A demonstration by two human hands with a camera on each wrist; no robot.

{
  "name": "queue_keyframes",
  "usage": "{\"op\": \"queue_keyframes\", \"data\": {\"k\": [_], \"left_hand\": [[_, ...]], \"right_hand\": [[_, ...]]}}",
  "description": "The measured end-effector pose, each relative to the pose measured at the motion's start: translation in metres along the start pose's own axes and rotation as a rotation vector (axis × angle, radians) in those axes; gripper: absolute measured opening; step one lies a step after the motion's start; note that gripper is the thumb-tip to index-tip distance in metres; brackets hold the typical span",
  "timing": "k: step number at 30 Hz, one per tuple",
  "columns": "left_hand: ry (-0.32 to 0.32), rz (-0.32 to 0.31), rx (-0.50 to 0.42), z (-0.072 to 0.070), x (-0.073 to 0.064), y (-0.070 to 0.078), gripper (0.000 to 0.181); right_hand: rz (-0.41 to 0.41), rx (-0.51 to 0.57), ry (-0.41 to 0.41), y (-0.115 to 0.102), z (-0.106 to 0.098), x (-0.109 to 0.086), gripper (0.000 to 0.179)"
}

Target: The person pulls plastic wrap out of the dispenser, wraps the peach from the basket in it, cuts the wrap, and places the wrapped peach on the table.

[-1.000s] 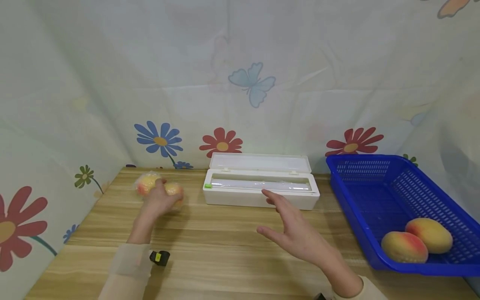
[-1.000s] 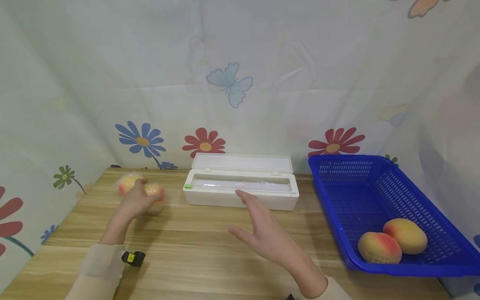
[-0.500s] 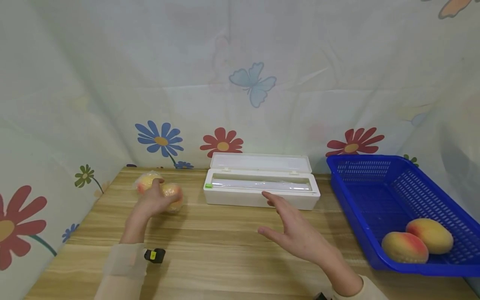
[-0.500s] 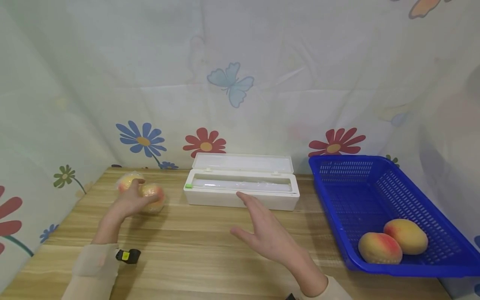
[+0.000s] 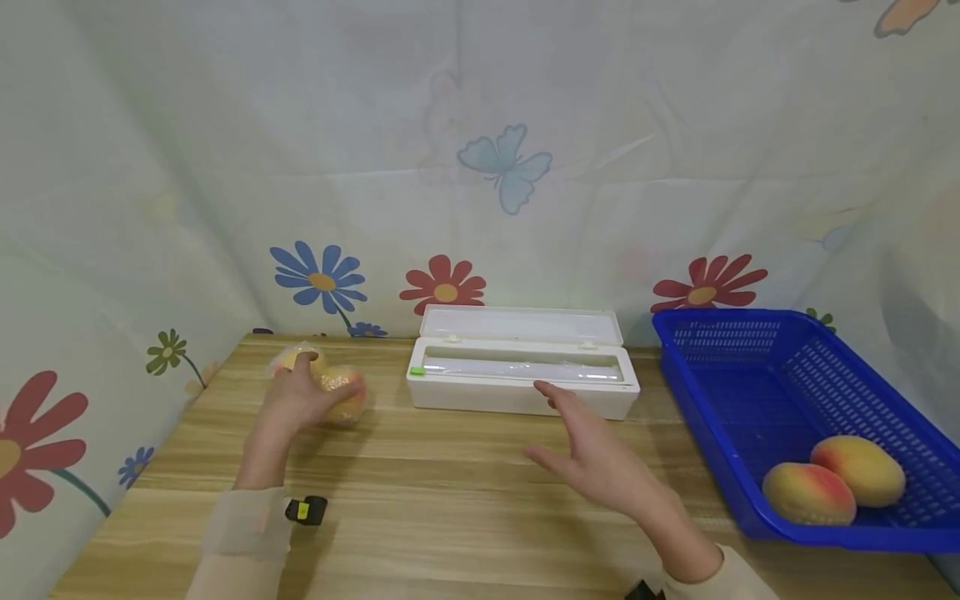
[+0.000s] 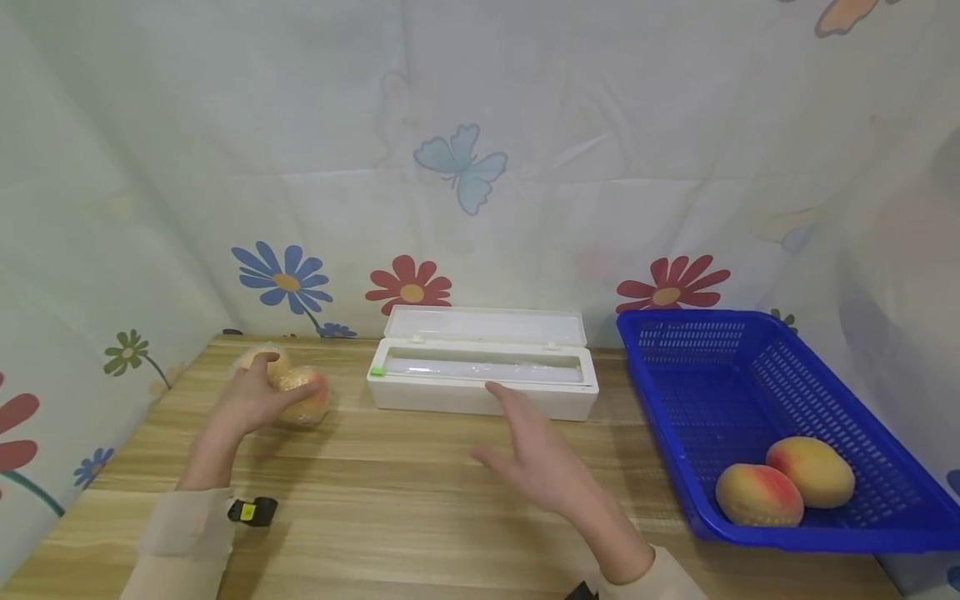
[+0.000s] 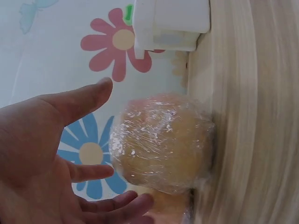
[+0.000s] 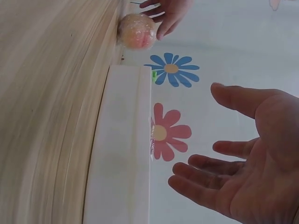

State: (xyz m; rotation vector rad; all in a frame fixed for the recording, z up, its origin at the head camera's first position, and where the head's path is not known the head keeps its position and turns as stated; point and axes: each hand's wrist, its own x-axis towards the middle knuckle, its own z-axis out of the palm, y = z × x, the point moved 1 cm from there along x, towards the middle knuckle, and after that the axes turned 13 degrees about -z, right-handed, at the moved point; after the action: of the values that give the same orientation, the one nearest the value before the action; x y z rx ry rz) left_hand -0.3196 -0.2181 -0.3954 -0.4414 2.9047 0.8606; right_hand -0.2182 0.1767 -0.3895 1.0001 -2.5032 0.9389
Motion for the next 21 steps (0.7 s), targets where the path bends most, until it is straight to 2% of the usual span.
{"op": "queue_keyframes", "data": {"k": [5,10,13,17,21], "left_hand": [[0.091,0.071,-0.012,0.0,-0.007,0.013,0.095],[0.162,0.184,-0.063,0.012,-0.013,0.033,0.071],[0.192,0.282,-0.089,0.023,-0.014,0.046,0.06],[0.216,0.457,-0.116,0.038,-0.015,0.064,0.042],[0.226,0.613,-0.068,0.052,-0.012,0.081,0.026]], "right_hand": [[0.033,-0.011,0.08,0.011,-0.001,0.001,0.061],[0.027,-0.08,0.181,0.025,-0.004,0.006,0.039],[0.039,-0.133,0.23,0.032,-0.006,0.008,0.029],[0.066,-0.186,0.27,0.04,-0.012,0.011,0.023],[0.055,-0.253,0.3,0.049,-0.02,0.018,0.017]]}}
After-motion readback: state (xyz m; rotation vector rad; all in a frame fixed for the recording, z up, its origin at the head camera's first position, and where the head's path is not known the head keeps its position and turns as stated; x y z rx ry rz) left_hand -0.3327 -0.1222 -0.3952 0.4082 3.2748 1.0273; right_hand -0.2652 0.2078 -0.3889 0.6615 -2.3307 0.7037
